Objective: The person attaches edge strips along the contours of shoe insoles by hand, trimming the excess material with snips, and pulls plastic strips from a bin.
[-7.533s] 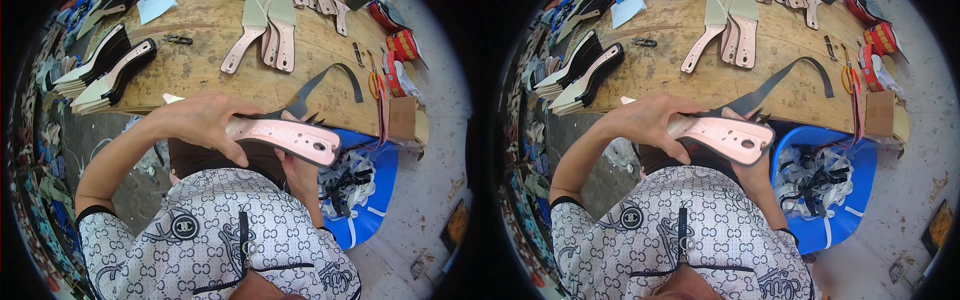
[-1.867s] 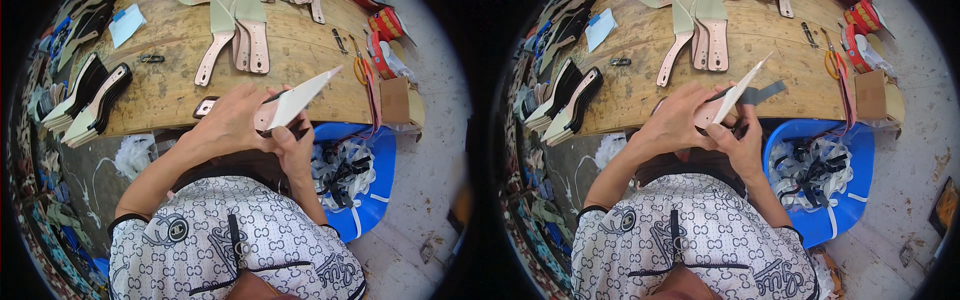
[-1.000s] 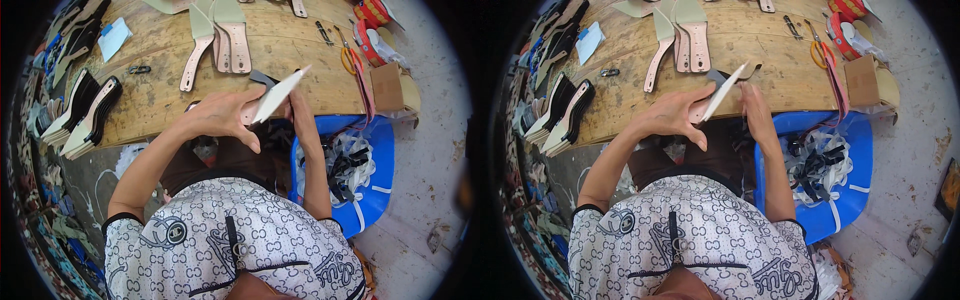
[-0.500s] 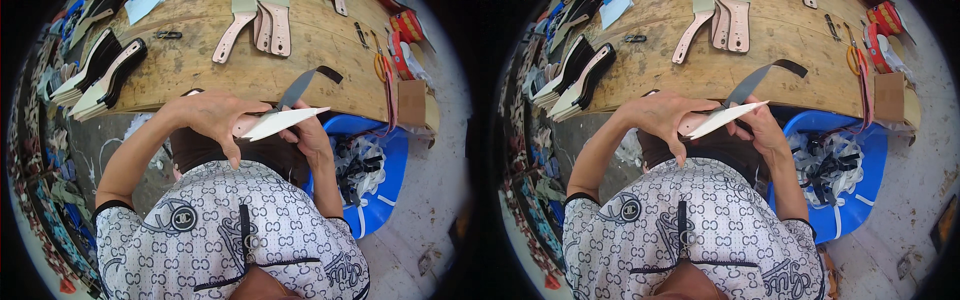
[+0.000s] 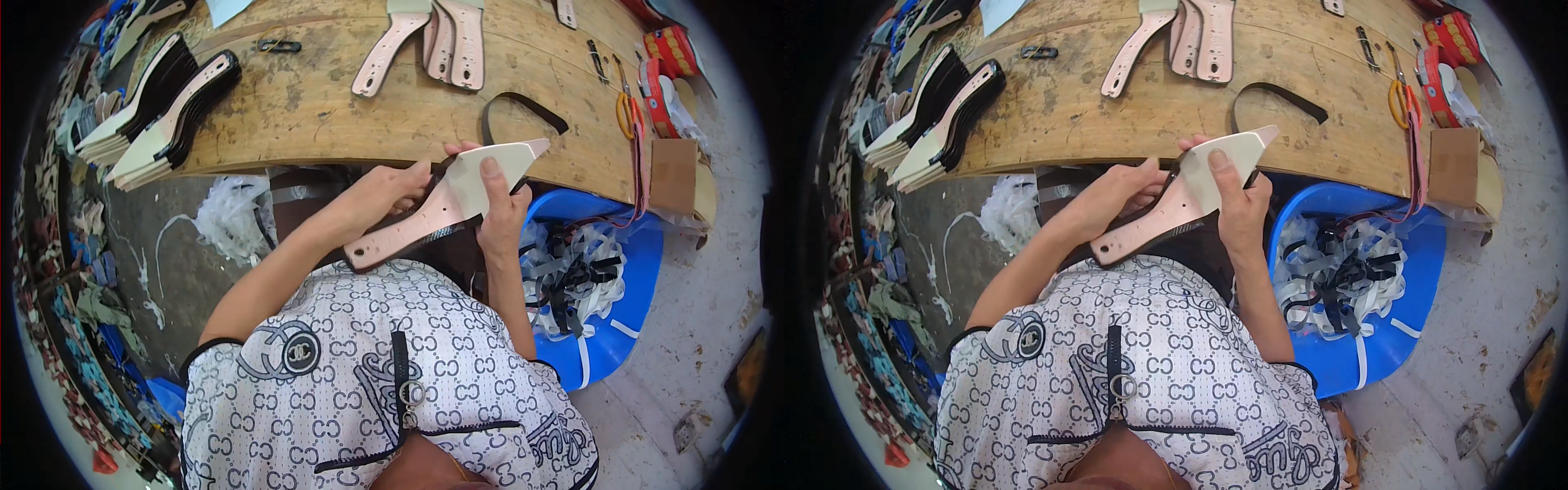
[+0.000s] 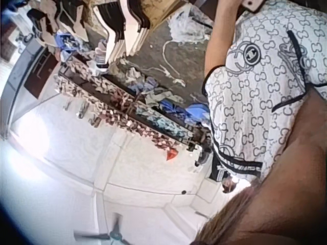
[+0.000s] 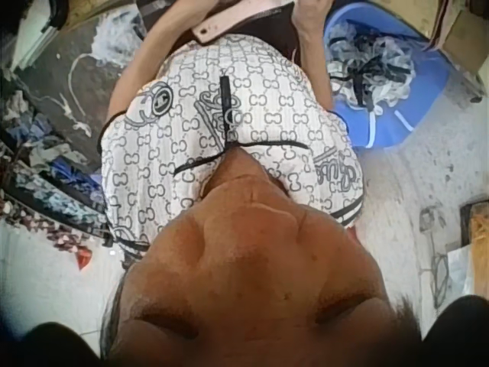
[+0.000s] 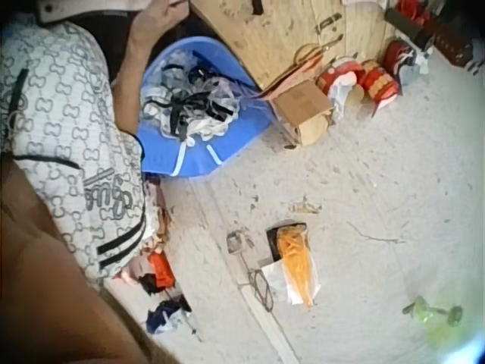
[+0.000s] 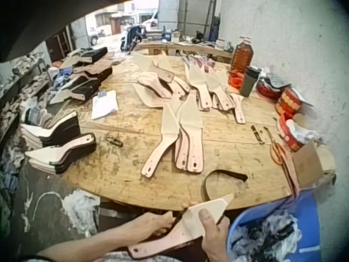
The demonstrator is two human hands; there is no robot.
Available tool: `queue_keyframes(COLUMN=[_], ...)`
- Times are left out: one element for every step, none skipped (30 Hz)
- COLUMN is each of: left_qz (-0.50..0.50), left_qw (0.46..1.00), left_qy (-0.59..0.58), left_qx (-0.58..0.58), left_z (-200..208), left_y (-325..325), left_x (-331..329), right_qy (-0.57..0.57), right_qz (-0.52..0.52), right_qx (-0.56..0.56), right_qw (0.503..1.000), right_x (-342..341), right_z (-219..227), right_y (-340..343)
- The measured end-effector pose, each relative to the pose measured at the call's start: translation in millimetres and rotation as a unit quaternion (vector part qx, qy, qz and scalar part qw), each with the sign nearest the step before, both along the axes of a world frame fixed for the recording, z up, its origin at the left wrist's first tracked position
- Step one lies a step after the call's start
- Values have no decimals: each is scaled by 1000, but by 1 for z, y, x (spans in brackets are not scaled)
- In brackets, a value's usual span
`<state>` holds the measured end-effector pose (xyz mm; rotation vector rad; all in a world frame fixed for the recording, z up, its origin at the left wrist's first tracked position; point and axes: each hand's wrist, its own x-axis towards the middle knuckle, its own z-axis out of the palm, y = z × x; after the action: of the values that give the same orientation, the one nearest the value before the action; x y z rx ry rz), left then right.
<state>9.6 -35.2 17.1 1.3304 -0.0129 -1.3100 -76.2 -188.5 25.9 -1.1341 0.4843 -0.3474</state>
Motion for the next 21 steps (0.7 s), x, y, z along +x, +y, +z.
queue_keyframes(left_qz=[-33,-21,-19,-18,-12,9,29,33,50,65,47,48,51,54,47,48,3,-42,-155,-155,-187], left_qw=[999,999,999,998,998,997,995,995,987,977,973,974,986,993,992,991,969,924,916,917,907], left_qy=[1,-9,-18,-25,-21,14,48,48,102,152,173,169,99,29,-75,-78,-222,-360,-368,-368,-376], left_qx=[-4,-35,-46,-57,-56,-71,-87,-86,-110,-134,-146,-146,-123,-98,-92,-93,-109,-121,-19,-19,-13], left_z=[2,-5,-11,-16,-17,-16,-15,-12,-8,-5,1,2,-1,-3,-12,-12,-12,-12,1,6,9], left_y=[-4,-5,-2,-1,4,11,18,26,34,41,46,44,39,35,31,28,25,24,29,34,38], left_x=[-5,-10,-11,-12,-16,-23,-30,-36,-43,-43,-38,-30,-17,-4,6,11,14,16,21,22,23], right_qy=[-12,-25,-33,-28,-7,14,5,6,13,17,14,6,-2,-6,-17,-26,-28,-16,0,0,2], right_qz=[25,52,36,41,44,46,49,54,79,103,105,101,98,102,102,101,103,115,119,119,139], right_qx=[1,2,21,23,46,70,63,65,53,40,40,65,88,87,82,77,75,67,56,55,65], right_qw=[1000,998,999,998,998,996,997,996,995,994,994,993,991,991,991,992,991,991,991,991,988], right_x=[2,5,9,11,14,16,17,18,18,21,22,21,23,24,24,25,25,26,26,25,25], right_z=[-3,-8,-12,-17,-20,-23,-24,-23,-20,-18,-18,-19,-21,-22,-23,-23,-20,-17,-17,-17,-20], right_y=[1,2,4,6,7,8,10,11,11,11,11,12,14,16,17,18,18,17,13,15,19])
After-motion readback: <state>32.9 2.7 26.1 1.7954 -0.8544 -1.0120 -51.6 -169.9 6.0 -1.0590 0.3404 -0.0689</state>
